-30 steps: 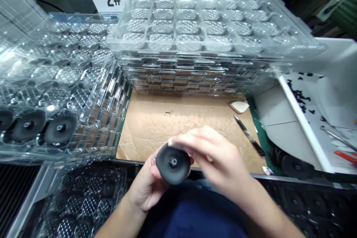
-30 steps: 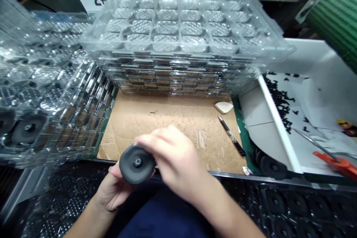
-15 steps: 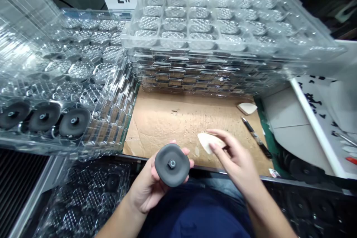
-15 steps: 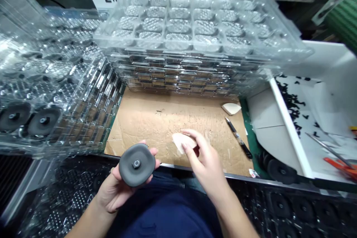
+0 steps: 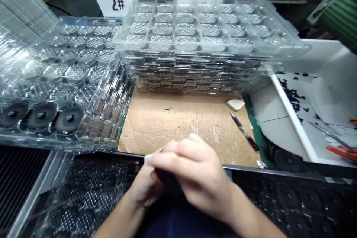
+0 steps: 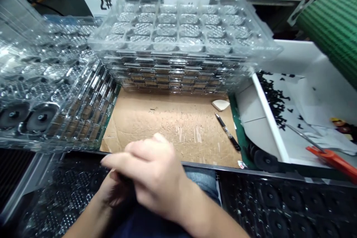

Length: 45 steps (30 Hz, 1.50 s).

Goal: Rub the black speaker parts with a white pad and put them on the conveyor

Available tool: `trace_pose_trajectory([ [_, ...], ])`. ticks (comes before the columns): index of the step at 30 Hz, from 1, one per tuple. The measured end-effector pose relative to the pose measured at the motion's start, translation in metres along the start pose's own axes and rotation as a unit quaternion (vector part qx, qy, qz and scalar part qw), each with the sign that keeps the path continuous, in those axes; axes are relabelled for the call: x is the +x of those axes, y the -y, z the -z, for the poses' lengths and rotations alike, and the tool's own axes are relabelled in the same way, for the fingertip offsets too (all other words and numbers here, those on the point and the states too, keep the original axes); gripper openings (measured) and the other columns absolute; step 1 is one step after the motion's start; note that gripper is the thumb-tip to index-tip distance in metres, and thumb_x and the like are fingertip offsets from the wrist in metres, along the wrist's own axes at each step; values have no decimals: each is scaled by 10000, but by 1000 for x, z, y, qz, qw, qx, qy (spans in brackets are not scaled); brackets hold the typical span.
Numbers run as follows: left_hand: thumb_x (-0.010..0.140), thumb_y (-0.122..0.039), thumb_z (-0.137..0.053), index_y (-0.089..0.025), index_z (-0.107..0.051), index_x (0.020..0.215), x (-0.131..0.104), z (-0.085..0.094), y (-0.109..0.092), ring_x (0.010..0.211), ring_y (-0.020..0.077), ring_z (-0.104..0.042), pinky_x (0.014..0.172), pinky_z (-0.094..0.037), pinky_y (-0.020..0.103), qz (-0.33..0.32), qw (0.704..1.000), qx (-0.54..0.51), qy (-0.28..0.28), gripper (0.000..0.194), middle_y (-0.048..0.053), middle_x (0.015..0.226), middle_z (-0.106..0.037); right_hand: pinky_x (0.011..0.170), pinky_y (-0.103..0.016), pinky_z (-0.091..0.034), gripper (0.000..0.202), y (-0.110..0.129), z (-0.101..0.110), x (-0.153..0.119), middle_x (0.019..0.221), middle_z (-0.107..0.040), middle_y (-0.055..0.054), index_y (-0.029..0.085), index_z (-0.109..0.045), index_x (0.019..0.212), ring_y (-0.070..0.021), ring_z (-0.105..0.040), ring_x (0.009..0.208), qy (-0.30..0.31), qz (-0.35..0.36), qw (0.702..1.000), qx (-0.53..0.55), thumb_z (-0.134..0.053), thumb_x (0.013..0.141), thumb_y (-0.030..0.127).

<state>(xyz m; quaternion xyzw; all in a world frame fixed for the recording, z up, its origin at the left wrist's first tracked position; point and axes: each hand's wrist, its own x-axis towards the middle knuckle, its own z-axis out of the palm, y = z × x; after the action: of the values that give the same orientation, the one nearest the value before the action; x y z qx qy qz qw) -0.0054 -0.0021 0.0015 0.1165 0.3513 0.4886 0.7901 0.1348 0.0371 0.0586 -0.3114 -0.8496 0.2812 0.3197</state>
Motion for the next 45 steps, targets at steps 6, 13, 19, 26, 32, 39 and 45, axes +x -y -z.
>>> trace_pose_trajectory([
  [6, 527, -448, -778, -213, -681, 993, 2, -7, 0, 953, 253, -600, 904, -451, 373, -1, 1000, 19, 17, 531, 46, 997, -687, 599, -305, -284, 292, 5, 4, 1, 753, -666, -20, 191, -647, 982, -137, -510, 624, -14, -44, 994, -104, -361, 929, 156],
  [13, 565, -402, -772, -307, -631, 1076, 0, 12, 4, 970, 202, -632, 881, -469, 276, -17, 999, -34, -8, 539, 6, 1172, -641, 715, -281, -400, 230, -49, -6, -16, 914, -685, -10, 227, -636, 1012, -136, -603, 824, -33, -166, 985, -18, -468, 883, 138],
  [19, 562, -422, -751, -299, -620, 1096, -2, 22, -1, 1028, 221, -614, 887, -481, 285, -5, 996, -81, -27, 564, 31, 1180, -637, 685, -292, -487, 187, -83, -50, -61, 875, -711, -29, 214, -671, 955, -166, -651, 787, -10, -231, 973, -6, -515, 858, 179],
  [26, 555, -422, -763, -290, -611, 1111, 4, 17, 6, 1013, 223, -613, 908, -468, 310, -8, 996, -65, -61, 592, 34, 1167, -638, 551, -230, -464, 234, -30, -13, -25, 943, -672, -30, 221, -600, 1089, -125, -597, 675, -132, -229, 964, -9, -511, 874, 206],
  [32, 638, -321, -743, -295, -638, 1060, 1, 13, 3, 1022, 193, -601, 935, -442, 296, -15, 997, -42, -67, 435, 6, 1097, -670, 661, -290, -449, 229, 5, -20, 0, 801, -658, -49, 124, -595, 1037, -150, -572, 697, -23, -62, 998, 10, -435, 873, 119],
  [39, 588, -336, -773, -231, -681, 988, 3, 1, -2, 1037, 216, -595, 976, -406, 319, 13, 999, -29, -33, 424, 29, 978, -707, 667, -303, -427, 243, 1, -18, 5, 810, -652, -57, 125, -577, 1063, -153, -555, 704, -59, -61, 996, -1, -406, 891, 140],
  [45, 396, -378, -844, -284, -669, 1004, 3, 12, -4, 923, 202, -627, 896, -442, 318, 13, 998, -53, -4, 640, 21, 1025, -698, 607, -253, -394, 225, 0, 4, -20, 742, -634, 2, 191, -590, 1020, -111, -529, 624, 22, -114, 993, -8, -448, 869, 105],
])
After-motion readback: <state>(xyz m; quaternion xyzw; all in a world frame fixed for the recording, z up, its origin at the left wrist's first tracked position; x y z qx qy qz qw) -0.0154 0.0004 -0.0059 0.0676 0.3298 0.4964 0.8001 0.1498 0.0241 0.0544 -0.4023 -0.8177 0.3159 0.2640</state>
